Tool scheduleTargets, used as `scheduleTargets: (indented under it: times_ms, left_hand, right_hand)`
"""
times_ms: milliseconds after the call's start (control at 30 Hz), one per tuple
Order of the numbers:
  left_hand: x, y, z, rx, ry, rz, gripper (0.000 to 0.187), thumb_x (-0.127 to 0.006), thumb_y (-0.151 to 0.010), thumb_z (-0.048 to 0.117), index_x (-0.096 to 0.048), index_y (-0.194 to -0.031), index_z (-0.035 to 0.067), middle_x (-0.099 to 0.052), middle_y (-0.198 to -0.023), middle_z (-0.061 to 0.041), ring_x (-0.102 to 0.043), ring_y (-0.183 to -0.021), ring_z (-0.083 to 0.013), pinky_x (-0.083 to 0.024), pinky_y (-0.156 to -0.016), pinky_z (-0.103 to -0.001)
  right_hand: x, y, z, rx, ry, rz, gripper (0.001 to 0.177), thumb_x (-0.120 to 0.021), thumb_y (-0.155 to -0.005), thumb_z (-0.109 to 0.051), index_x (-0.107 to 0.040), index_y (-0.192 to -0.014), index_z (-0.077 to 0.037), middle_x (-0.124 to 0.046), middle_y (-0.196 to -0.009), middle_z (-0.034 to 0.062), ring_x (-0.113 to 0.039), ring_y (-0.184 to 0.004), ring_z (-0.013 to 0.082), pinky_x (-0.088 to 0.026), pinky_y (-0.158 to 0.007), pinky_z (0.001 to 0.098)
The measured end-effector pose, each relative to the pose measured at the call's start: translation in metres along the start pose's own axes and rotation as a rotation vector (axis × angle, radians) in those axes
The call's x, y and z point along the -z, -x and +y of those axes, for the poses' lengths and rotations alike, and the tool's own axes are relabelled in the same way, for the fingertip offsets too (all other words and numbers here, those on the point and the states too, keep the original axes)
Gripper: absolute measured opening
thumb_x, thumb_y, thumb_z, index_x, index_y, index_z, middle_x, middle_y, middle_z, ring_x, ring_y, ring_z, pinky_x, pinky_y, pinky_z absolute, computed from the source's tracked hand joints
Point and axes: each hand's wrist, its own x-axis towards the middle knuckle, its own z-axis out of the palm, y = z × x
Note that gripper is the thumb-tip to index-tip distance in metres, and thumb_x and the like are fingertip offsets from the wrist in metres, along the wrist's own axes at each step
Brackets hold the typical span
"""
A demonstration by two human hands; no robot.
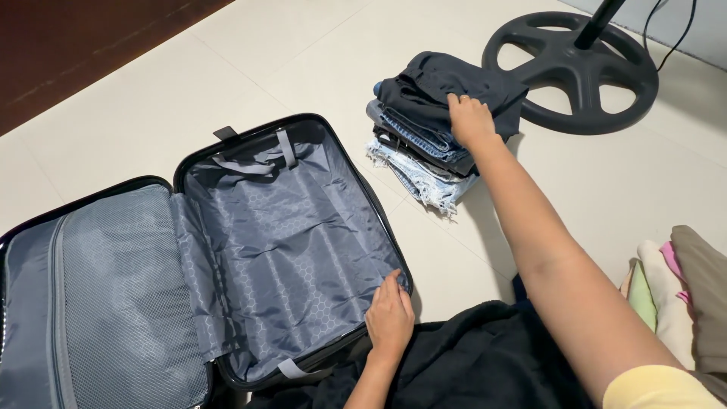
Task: The person packs a suitcase by first placing a white folded cloth into the left compartment and zipping the mesh cover. They then open the right compartment and place several folded clothing items, including jeans and shirts, into the suitcase.
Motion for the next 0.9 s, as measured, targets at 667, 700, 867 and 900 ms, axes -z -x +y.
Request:
scheduleTargets:
  times_ms: [667,700,867,900]
  left_hand:
    - [0.034,-0.039,0.03,0.487,1.483,-0.164,0.055,-0.063,-0.094,0.032,-0.045,-0.145,0.018,-0.059,-0.139,0.002,-0.059,-0.131,-0.0148,-0.049,-0.108,-0.034]
    - [0.045,-0.041,0.031,0.553,1.644,-0.191,0.053,-0.064,-0.092,0.038,-0.052,-0.137,0.012,-0.063,-0.133,-0.003,-0.061,-0.125,-0.0183,-0.051,-0.103,-0.036]
    - [0.084,-0.037,-0.011,0.91,1.932,-0.05,0.036,-0.072,-0.089,0.026,-0.065,-0.114,0.001,-0.068,-0.108,-0.012,-0.065,-0.104,-0.0266,-0.054,-0.091,-0.039]
    - [0.086,-0.036,-0.023,0.875,1.869,0.012,0.034,-0.073,-0.088,0.021,-0.066,-0.113,-0.001,-0.069,-0.107,-0.011,-0.065,-0.103,-0.025,-0.055,-0.091,-0.038]
  right_hand:
    - [0.216,0.14,-0.15,0.199,0.068,0.001,0.026,-0.068,-0.076,-0.01,-0.062,-0.101,-0.006,-0.068,-0.091,0.0158,-0.072,-0.082,0.0346,-0.059,-0.064,0.0467]
    - [0.218,0.172,-0.175,0.252,0.096,-0.064,0.028,-0.071,-0.079,-0.017,-0.06,-0.105,-0.009,-0.068,-0.093,0.0114,-0.072,-0.083,0.03,-0.059,-0.06,0.0443]
    - [0.206,0.279,-0.265,0.564,0.135,-0.054,0.057,-0.063,-0.082,-0.023,-0.054,-0.133,0.002,-0.067,-0.116,0.0259,-0.068,-0.103,0.0425,-0.059,-0.076,0.0529]
    - [0.203,0.284,-0.272,0.568,0.105,-0.102,0.058,-0.061,-0.084,-0.022,-0.052,-0.136,0.003,-0.065,-0.12,0.029,-0.066,-0.107,0.0455,-0.057,-0.079,0.0552]
